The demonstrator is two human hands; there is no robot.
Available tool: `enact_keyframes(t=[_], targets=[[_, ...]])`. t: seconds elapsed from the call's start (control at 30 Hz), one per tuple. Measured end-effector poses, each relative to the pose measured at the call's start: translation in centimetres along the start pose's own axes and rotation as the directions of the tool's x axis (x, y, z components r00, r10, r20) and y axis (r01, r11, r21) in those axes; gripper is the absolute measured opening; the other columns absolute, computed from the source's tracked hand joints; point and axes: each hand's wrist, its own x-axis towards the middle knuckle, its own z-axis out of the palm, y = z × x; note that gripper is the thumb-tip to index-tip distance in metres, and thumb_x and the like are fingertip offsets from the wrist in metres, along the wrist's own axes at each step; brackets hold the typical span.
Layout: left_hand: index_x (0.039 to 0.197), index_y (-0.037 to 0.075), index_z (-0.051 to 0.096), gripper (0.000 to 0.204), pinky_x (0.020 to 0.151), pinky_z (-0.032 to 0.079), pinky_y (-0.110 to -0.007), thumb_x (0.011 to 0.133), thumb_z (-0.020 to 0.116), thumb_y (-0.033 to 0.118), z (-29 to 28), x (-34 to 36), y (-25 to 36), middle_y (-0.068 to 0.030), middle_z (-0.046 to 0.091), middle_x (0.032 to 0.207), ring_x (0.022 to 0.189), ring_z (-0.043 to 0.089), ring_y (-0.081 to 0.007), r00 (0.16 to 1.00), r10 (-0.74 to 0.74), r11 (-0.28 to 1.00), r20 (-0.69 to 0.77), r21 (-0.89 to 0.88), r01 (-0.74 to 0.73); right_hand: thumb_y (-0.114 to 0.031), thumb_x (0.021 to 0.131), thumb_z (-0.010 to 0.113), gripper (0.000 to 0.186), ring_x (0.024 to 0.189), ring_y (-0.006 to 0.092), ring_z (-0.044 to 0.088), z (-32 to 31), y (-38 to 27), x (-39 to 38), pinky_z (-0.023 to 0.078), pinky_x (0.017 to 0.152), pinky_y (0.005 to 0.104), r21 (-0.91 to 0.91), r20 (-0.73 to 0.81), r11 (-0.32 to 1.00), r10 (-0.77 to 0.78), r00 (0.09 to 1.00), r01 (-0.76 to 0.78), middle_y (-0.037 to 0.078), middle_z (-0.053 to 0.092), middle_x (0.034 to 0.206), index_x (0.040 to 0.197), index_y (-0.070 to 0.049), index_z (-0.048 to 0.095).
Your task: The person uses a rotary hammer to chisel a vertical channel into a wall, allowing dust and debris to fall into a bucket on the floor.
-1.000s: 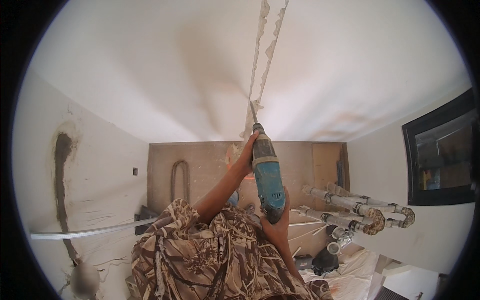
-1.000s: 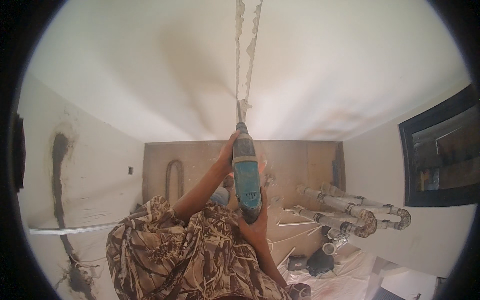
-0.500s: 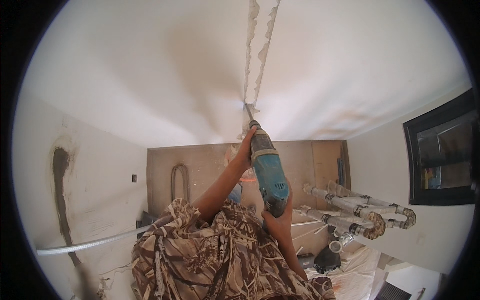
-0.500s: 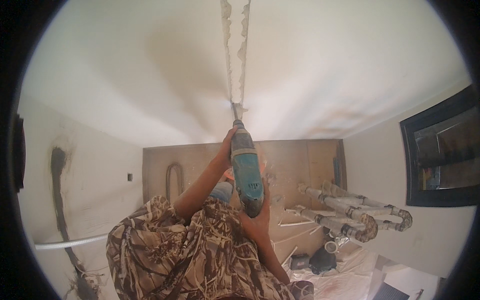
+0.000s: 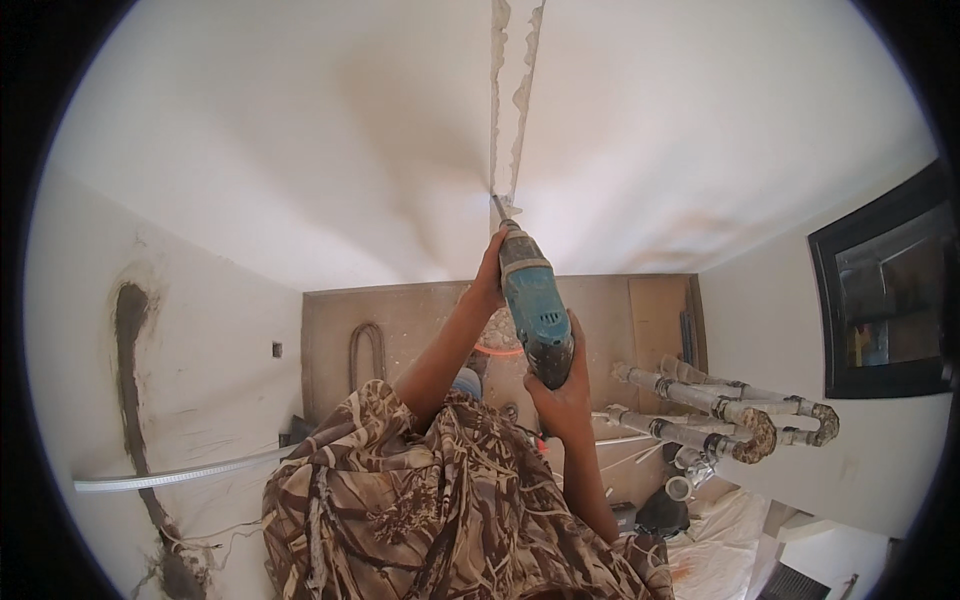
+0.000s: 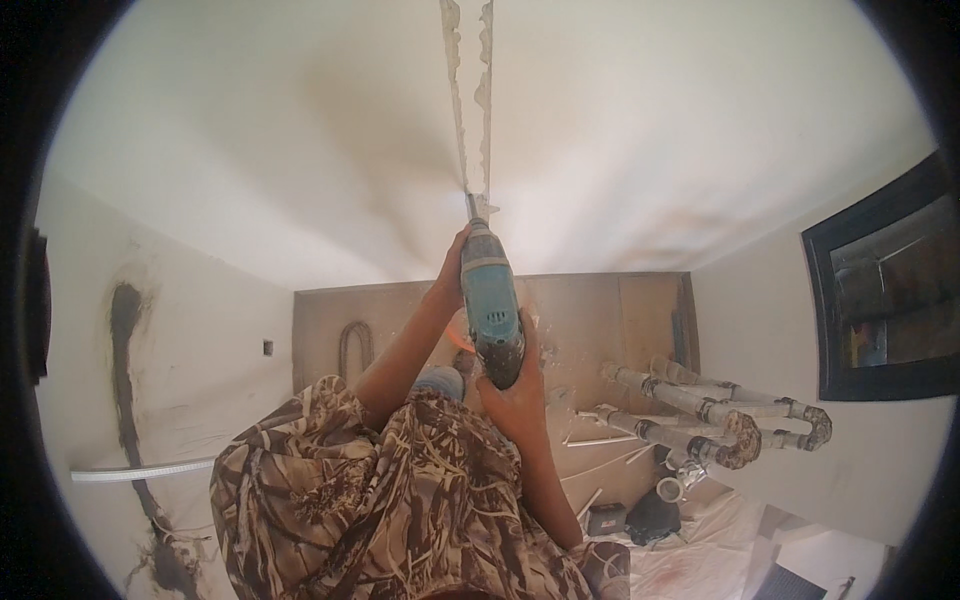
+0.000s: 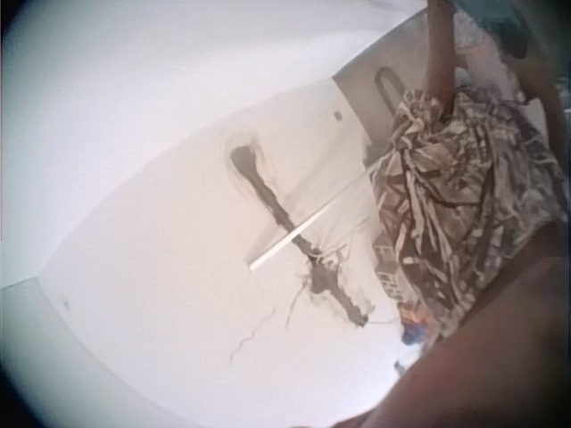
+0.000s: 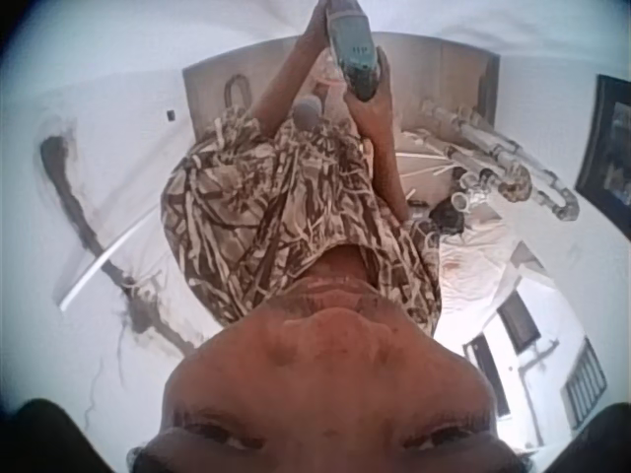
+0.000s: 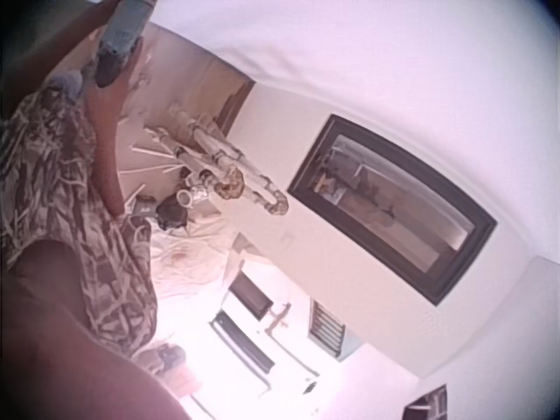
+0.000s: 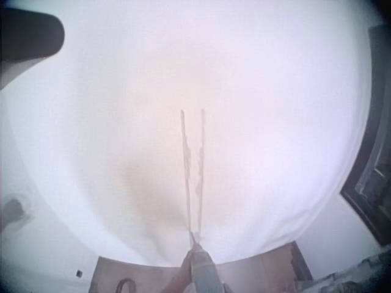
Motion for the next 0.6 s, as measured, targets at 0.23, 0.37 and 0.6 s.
enact_keyframes(t=[0.23,0.37,0.6], targets=[[0.108,0.011,0.061,0.055,0.079,0.059,-0.041,0.089,0.063,0.063,0.5,-2.4,-3.1,-0.0087,0.067,0.095,0.087,0.069,-0.0231,0.993,-0.043,0.999,-0.110,0.010,0.045,0.000,0.077,0.065,0.095,0.139,0.0328,0.042,0.3,1.9,-4.7,0.036,0.113,0.0417,0.028,-0.086,0.998,0.060,0.994,-0.058,0.023,0.040,0.149,0.159,-0.005,0.017],[0.108,0.010,0.060,0.057,0.078,0.059,-0.040,0.088,0.064,0.064,1.8,-3.2,-3.0,-0.0086,0.066,0.094,0.084,0.068,-0.0222,0.996,-0.068,0.997,-0.053,0.029,0.069,0.003,0.076,0.062,0.096,0.139,0.0311,0.042,0.3,2.2,-6.6,0.036,0.113,0.0409,0.099,-0.117,0.991,0.098,0.988,-0.086,0.022,0.038,0.150,0.159,-0.006,0.016],[0.108,0.009,0.061,0.057,0.078,0.059,-0.039,0.088,0.064,0.063,2.8,-2.7,-1.5,-0.0086,0.067,0.092,0.082,0.068,-0.0219,0.991,-0.026,0.999,-0.129,0.041,0.031,0.004,0.073,0.061,0.097,0.136,0.0295,0.044,0.8,1.5,-4.3,0.037,0.112,0.0395,0.001,-0.126,0.998,0.068,0.990,-0.069,0.021,0.039,0.150,0.159,-0.005,0.017]])
